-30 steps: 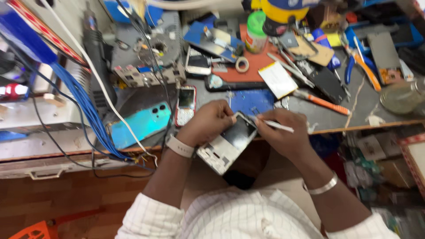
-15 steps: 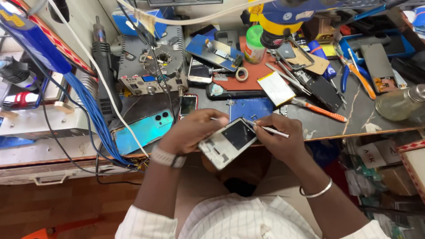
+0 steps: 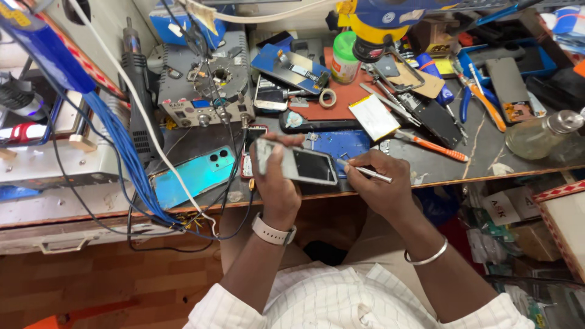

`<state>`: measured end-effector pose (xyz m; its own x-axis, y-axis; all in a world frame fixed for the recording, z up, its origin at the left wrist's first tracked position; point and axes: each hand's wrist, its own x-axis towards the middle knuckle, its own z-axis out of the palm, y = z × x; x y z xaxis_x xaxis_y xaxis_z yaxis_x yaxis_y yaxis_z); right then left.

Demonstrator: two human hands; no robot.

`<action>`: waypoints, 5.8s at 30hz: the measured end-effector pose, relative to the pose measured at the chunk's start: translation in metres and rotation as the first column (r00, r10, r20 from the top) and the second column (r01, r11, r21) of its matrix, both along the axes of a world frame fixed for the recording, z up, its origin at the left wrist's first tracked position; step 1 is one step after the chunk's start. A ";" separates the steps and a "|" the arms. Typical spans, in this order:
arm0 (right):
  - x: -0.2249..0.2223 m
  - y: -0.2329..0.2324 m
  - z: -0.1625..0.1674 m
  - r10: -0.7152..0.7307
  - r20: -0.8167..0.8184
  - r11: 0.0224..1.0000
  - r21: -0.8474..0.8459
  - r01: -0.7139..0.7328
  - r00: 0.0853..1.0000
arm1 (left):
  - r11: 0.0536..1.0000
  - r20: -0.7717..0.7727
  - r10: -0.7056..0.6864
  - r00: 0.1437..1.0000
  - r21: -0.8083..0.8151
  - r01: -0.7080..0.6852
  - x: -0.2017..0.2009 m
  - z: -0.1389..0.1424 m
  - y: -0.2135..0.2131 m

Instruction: The person sits at a cluttered repair workbench and pries open a smartphone, working a thin tool along the edge of the device to separate its parts. They hold the phone steady with one hand while manipulating the tool with the other, repositioning the phone repeatedly as they work around its edges.

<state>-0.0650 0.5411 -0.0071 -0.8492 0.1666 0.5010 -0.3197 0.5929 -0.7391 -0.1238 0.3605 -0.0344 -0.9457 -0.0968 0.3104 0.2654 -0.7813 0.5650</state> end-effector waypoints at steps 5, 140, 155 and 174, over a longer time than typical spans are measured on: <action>0.002 0.002 -0.002 -0.031 0.023 0.999 0.023 0.030 0.999 | 0.959 0.133 -0.125 0.983 0.272 0.085 -0.013 -0.027 0.005; 0.036 0.015 -0.017 0.162 -0.125 0.986 0.049 -0.157 0.979 | 0.943 0.294 -0.321 0.900 0.010 0.332 -0.025 -0.019 -0.018; 0.031 0.014 -0.017 0.178 -0.139 0.979 0.120 -0.162 0.974 | 0.944 0.318 -0.315 0.894 0.009 0.329 -0.028 -0.023 -0.018; 0.045 0.014 -0.012 0.138 -0.061 0.990 0.023 -0.137 0.989 | 0.944 0.356 -0.298 0.886 -0.027 0.328 -0.027 -0.020 -0.015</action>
<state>-0.0197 0.5549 -0.0189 -0.8305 0.0409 0.5555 -0.4439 0.5537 -0.7045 -0.1509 0.3452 -0.0541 -0.9712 0.2340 -0.0447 -0.2072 -0.7372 0.6432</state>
